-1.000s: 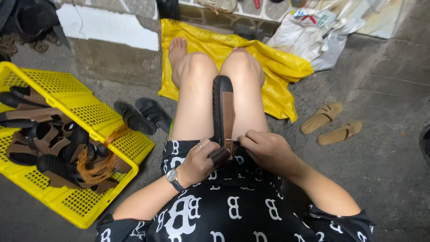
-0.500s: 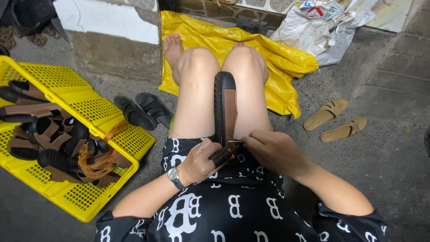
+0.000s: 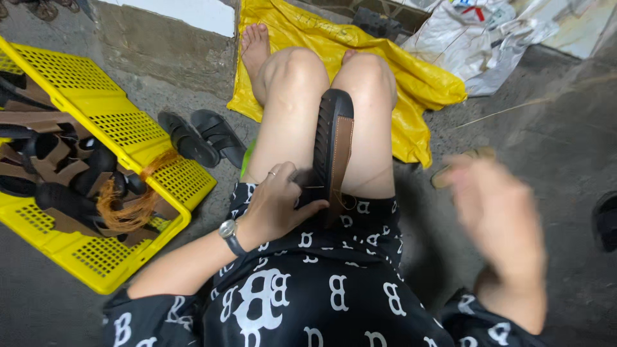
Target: The person sits on a yellow mat and sews the sole of a brown sandal using a needle and thread. They repeatedly pull the thread through the sole to attach it, occasionally adjusting the sandal's position on their lap.
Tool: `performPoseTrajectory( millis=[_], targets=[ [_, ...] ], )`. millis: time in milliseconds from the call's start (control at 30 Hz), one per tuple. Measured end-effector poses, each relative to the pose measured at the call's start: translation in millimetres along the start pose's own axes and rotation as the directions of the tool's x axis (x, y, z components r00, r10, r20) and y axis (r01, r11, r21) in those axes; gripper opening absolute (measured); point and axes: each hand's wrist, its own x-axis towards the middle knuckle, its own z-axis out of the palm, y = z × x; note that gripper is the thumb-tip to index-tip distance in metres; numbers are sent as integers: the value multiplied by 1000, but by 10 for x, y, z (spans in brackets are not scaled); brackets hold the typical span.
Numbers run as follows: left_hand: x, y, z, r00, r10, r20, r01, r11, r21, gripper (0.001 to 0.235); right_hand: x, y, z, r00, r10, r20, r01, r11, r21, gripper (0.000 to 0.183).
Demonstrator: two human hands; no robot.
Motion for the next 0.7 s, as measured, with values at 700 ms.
performPoseTrajectory(
  millis=[700],
  targets=[
    [299, -280, -355, 936, 348, -51, -348, 898, -268, 36, 262, -455, 1041, 964, -261, 45, 168, 732, 661, 13]
  ],
)
